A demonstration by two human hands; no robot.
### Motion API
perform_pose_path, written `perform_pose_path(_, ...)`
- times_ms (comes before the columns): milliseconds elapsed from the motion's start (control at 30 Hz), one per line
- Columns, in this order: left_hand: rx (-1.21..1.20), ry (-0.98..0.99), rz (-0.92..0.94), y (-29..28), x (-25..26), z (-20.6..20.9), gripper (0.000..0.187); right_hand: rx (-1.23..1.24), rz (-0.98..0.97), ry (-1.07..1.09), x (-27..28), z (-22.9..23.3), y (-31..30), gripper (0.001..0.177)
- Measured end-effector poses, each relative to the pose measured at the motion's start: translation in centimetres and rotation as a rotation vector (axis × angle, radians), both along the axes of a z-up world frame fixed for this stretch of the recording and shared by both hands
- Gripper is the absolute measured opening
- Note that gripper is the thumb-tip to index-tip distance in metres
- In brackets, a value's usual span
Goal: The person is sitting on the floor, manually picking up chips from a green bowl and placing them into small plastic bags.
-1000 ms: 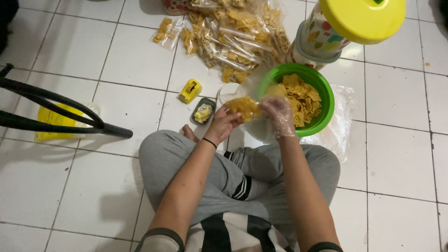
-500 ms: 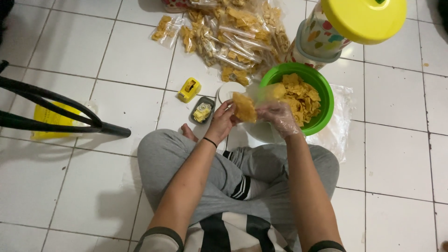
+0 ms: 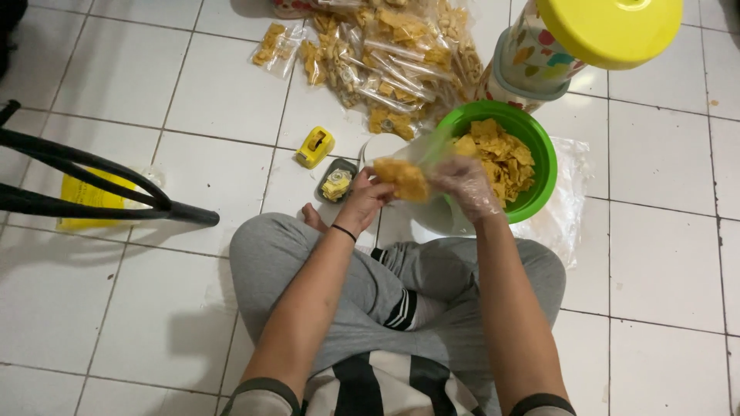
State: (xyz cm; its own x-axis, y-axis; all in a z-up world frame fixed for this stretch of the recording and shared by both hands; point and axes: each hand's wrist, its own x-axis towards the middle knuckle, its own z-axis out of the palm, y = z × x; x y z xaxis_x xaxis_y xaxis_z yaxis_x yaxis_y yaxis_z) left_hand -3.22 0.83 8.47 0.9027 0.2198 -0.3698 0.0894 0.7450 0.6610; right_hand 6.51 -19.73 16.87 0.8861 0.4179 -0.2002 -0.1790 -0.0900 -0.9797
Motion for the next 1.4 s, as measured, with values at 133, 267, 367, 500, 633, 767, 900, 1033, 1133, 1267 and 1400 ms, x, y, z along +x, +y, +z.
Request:
perform_pose_path(133, -0.091, 0.020, 0.018, 1.1, -0.2, 3.5, 0.045, 0.352, -0.053, 0.218, 0.6, 2.0, 2.0, 0.019)
perform_pose_path(267, -0.196, 0.090, 0.100, 2.2, 0.6, 1.4, 0.037, 0.325, 0.074, 0.198, 2.7, 2.3, 3.6, 0.018)
perform_pose_path(367, 0.084, 0.268, 0.193, 2.9, 0.9, -1.9, 0.042, 0.275, 0.067, 0.183, 3.8, 1.8, 5.0, 0.016)
perform_pose_path(500, 0.820, 0.545, 0.173, 5.9, 2.6, -5.5, 0.037, 0.187, 0.018, 0.184, 4.7, -0.2, 6.5, 0.018)
perform_pose_path(633, 0.891, 0.243, 0.030, 8.1, 1.7, 1.8, 0.023, 0.142, 0.073, 0.207, 5.8, -3.2, 8.1, 0.018)
perform_pose_path(767, 0.643, 0.317, -0.062, 9.6, 1.5, 1.5, 0.024, -0.293, 0.160, -0.143, 8.9, -7.2, 9.1, 0.013)
perform_pose_path(900, 0.688, 0.479, 0.033, 10.6, 3.1, -3.3, 0.019, -0.738, 0.070, -0.391, 11.2, -9.6, 11.3, 0.017)
perform_pose_path(1033, 0.628, 0.415, 0.079, 9.3, 3.4, -1.0, 0.023, -0.788, 0.050, -0.387, 11.7, -9.7, 12.6, 0.016)
perform_pose_path(1133, 0.608, 0.420, 0.103, 9.3, 3.2, -0.7, 0.022, -0.605, -0.041, -0.285, 11.4, -9.4, 12.2, 0.016)
perform_pose_path(1267, 0.636, 0.425, 0.084, 9.0, 2.8, 0.7, 0.020, -0.524, -0.060, -0.336, 10.4, -7.2, 11.7, 0.031)
perform_pose_path(1400, 0.674, 0.420, 0.075, 8.9, 2.5, 0.7, 0.018, -0.708, -0.104, -0.484, 9.1, -4.3, 11.5, 0.039)
